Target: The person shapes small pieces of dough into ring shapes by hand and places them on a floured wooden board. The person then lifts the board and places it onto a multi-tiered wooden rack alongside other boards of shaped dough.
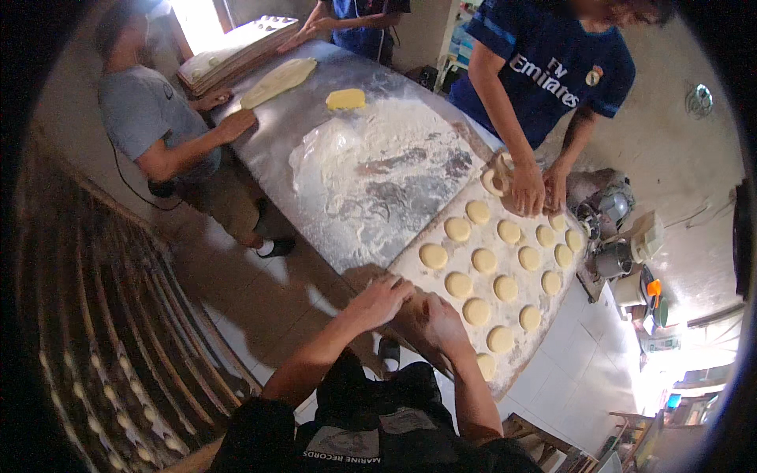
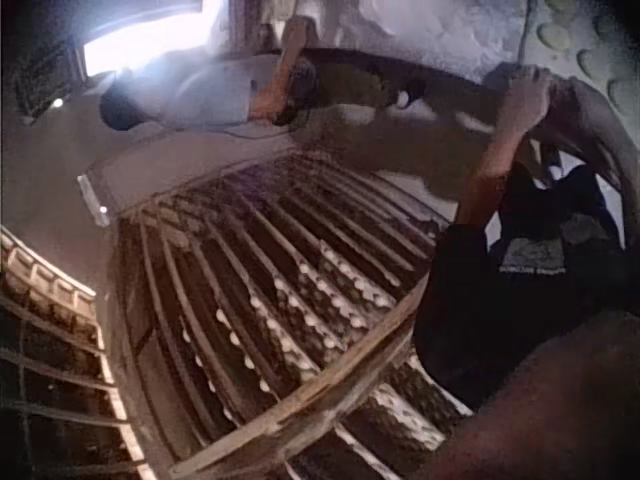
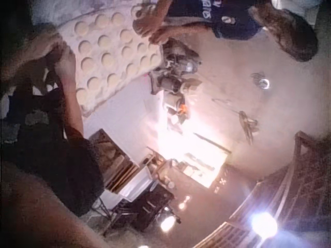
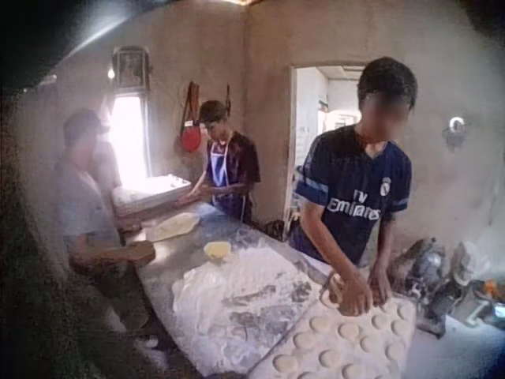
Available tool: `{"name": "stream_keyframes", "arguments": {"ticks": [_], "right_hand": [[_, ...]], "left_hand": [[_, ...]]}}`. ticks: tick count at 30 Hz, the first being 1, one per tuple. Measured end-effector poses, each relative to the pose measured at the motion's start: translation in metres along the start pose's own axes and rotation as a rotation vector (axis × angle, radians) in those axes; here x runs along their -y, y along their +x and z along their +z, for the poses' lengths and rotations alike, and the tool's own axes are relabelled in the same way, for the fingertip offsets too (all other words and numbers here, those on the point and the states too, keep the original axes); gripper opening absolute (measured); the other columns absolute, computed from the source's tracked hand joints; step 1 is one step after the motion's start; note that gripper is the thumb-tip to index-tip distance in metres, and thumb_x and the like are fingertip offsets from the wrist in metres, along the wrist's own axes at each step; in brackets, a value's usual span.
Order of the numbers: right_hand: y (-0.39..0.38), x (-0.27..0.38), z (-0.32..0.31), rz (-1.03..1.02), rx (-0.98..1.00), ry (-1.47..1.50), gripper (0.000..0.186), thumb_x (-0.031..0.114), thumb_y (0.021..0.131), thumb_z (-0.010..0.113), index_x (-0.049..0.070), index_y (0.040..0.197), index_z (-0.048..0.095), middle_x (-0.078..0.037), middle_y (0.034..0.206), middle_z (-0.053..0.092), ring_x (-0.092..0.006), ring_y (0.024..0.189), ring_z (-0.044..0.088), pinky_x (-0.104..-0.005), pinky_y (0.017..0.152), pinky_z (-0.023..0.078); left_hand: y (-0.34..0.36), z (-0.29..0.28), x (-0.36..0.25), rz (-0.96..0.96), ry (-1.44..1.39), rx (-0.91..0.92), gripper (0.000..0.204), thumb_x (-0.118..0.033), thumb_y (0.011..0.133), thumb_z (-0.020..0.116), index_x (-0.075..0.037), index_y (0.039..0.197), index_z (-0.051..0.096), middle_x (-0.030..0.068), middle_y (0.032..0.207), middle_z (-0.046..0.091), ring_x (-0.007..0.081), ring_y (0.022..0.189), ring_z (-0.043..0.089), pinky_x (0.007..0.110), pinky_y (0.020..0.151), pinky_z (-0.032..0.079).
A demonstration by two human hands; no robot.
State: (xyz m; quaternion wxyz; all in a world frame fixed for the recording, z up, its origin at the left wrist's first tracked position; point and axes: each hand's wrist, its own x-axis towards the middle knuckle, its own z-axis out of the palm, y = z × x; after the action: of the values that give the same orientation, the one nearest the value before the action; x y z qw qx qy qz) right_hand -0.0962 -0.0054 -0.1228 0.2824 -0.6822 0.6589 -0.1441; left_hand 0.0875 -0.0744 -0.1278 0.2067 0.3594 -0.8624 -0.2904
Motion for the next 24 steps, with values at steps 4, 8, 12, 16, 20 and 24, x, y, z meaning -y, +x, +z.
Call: {"name": "stream_keyframes", "arguments": {"ticks": [4,8,12,16,20,24], "right_hand": [[0.038,0.052,-0.064,0.195,0.040,0.246,0.039,0.018,0.084,0.066,0.011,0.118,0.048,-0.019,0.101,0.067,-0.0367,0.098,0.064,-0.0458,0.083,0.050],[0.172,0.071,-0.050,0.071,-0.109,0.331,0.042,0.017,0.081,0.067,0.010,0.121,0.057,-0.018,0.099,0.068,-0.0268,0.096,0.066,-0.0379,0.083,0.051],[0.314,0.095,-0.004,-0.023,-0.060,0.279,0.041,0.023,0.080,0.065,0.007,0.118,0.061,-0.020,0.102,0.067,-0.0307,0.097,0.066,-0.0409,0.087,0.050],[0.372,0.112,0.041,0.109,-0.179,-0.224,0.038,0.030,0.081,0.065,0.000,0.104,0.062,-0.020,0.101,0.067,-0.0355,0.094,0.064,-0.0441,0.085,0.050],[0.381,0.127,0.042,0.126,-0.092,-0.194,0.037,0.031,0.079,0.067,0.001,0.100,0.059,-0.019,0.096,0.065,-0.0351,0.093,0.063,-0.0464,0.081,0.050],[0.349,0.166,-0.002,0.214,-0.059,0.267,0.032,0.017,0.077,0.072,0.002,0.099,0.054,-0.011,0.088,0.062,-0.0190,0.085,0.062,-0.0355,0.078,0.052]], "left_hand": [[0.000,-0.035,0.049,-0.170,-0.428,-0.178,0.023,-0.005,0.086,0.063,-0.003,0.106,0.053,0.0156,0.100,0.060,0.0354,0.094,0.061,0.043,0.080,0.049],[0.032,-0.107,0.133,-0.150,-0.351,-0.282,0.027,-0.007,0.086,0.065,-0.003,0.111,0.055,0.0185,0.101,0.062,0.0362,0.093,0.063,0.041,0.079,0.050],[0.073,-0.141,0.196,-0.166,-0.090,-0.041,0.024,-0.010,0.085,0.064,-0.004,0.108,0.059,0.0163,0.105,0.061,0.0341,0.094,0.063,0.043,0.081,0.051],[0.084,-0.164,0.210,-0.023,0.094,-0.155,0.030,-0.022,0.089,0.059,-0.005,0.114,0.057,0.0192,0.105,0.061,0.0381,0.095,0.062,0.046,0.081,0.050],[0.087,-0.175,0.220,-0.280,-0.144,-0.181,0.028,-0.014,0.089,0.057,0.001,0.114,0.056,0.0235,0.089,0.061,0.0424,0.081,0.062,0.051,0.074,0.050],[0.108,-0.205,0.225,-0.350,-0.339,-0.191,0.030,-0.020,0.093,0.059,0.002,0.113,0.059,0.0224,0.084,0.065,0.0397,0.081,0.065,0.044,0.074,0.052]]}}
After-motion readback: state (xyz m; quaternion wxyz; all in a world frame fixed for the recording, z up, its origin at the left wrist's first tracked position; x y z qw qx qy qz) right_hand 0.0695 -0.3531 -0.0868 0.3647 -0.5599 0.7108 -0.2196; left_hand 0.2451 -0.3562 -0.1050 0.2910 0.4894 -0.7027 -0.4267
